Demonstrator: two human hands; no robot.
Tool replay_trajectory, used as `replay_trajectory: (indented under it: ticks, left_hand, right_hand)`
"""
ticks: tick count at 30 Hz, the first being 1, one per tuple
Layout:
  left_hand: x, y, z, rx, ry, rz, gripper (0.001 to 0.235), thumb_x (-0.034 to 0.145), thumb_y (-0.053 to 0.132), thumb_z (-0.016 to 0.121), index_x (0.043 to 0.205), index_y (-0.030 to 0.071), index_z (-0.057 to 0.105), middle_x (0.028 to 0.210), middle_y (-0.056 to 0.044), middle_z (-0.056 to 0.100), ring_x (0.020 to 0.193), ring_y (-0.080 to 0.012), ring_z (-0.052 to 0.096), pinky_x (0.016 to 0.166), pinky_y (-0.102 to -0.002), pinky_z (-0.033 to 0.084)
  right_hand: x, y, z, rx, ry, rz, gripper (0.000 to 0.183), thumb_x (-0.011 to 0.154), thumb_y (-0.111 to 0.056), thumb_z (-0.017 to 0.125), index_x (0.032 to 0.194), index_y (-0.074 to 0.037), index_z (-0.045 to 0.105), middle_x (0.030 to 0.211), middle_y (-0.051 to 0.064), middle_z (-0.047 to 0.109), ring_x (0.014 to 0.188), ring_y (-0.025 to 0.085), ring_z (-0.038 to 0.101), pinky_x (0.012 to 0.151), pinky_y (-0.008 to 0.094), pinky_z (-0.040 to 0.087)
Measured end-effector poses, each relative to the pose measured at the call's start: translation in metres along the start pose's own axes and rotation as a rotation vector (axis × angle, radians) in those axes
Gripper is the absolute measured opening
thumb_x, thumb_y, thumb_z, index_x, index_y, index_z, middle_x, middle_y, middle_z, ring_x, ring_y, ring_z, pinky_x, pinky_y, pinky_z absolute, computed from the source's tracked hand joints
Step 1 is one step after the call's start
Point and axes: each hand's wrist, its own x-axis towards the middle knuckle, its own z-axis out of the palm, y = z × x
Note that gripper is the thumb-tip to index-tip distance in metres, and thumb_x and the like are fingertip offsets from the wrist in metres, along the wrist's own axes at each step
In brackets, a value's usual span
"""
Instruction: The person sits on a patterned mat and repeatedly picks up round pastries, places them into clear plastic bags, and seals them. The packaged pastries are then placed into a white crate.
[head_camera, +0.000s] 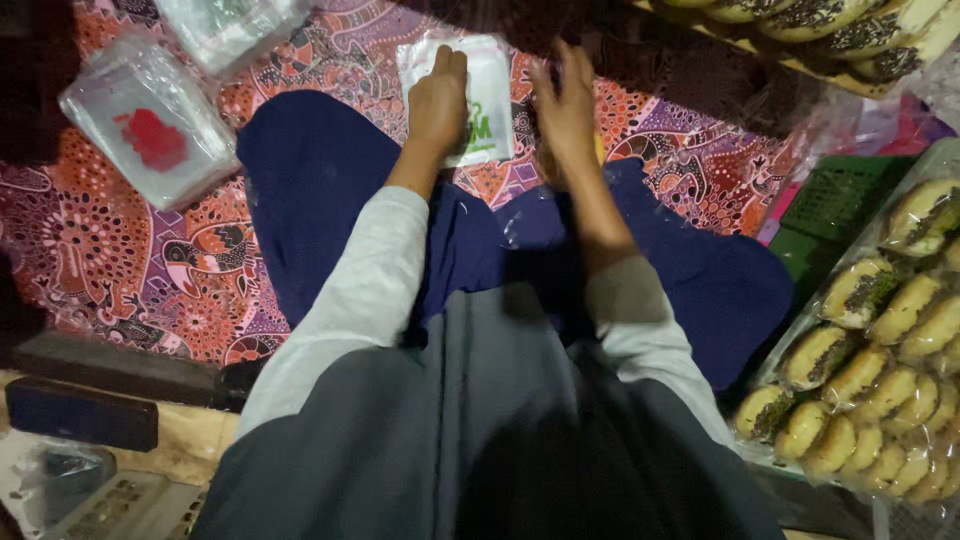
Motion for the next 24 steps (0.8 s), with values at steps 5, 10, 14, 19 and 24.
replay_trajectory:
  ticks: [5, 10, 14, 19, 24]
  left_hand:
    - [0.002, 0.016, -0.024, 0.041, -0.004, 0.020, 0.024, 0.080, -0.007, 0.065, 0.101, 0.003, 0.061, 0.104, -0.021, 0.065, 0.075, -0.0429, 0.069, 0.065, -0.053, 0.054]
    - [-0.010, 0.051, -0.062, -0.279, 0.157, 0.111, 0.029, 0.087, 0.003, 0.077, 0.112, 0.007, 0.063, 0.122, -0.021, 0.065, 0.082, -0.0365, 0.072, 0.073, -0.045, 0.058]
    - [-0.002, 0.065, -0.111, -0.616, 0.510, 0.136, 0.070, 0.080, 0.005, 0.083, 0.139, -0.002, 0.045, 0.131, -0.030, 0.053, 0.091, -0.0353, 0.069, 0.066, -0.032, 0.061]
    - [0.013, 0.068, -0.149, -0.846, 0.459, -0.130, 0.044, 0.096, -0.007, 0.063, 0.137, 0.004, 0.052, 0.103, -0.008, 0.077, 0.073, -0.0148, 0.072, 0.065, -0.026, 0.057]
    - [-0.011, 0.105, -0.170, -0.755, 0.485, 0.100, 0.028, 0.101, -0.007, 0.066, 0.123, 0.010, 0.062, 0.113, -0.005, 0.076, 0.082, -0.0121, 0.076, 0.072, -0.026, 0.061]
  right_hand:
    - [0.034, -0.007, 0.026, 0.204, -0.098, 0.172, 0.042, 0.098, -0.033, 0.065, 0.126, -0.002, 0.069, 0.098, 0.021, 0.079, 0.089, 0.029, 0.075, 0.081, 0.039, 0.058]
    - [0.034, -0.011, 0.014, -0.256, 0.233, -0.396, 0.055, 0.096, -0.051, 0.067, 0.113, 0.001, 0.070, 0.090, 0.009, 0.076, 0.077, 0.013, 0.071, 0.071, 0.021, 0.058]
    - [0.025, -0.056, -0.017, 0.372, -0.301, -0.063, 0.019, 0.097, -0.014, 0.074, 0.111, -0.001, 0.075, 0.096, 0.013, 0.078, 0.086, 0.025, 0.072, 0.077, 0.034, 0.057]
    - [-0.029, -0.147, -0.066, 0.067, 0.117, -0.575, 0.028, 0.094, -0.006, 0.077, 0.119, 0.004, 0.070, 0.122, 0.021, 0.069, 0.113, 0.036, 0.068, 0.098, 0.039, 0.055]
    - [-0.056, -0.189, -0.077, -0.004, -0.043, -0.341, 0.027, 0.112, -0.007, 0.068, 0.138, -0.013, 0.068, 0.148, 0.008, 0.067, 0.136, 0.021, 0.067, 0.117, 0.030, 0.056]
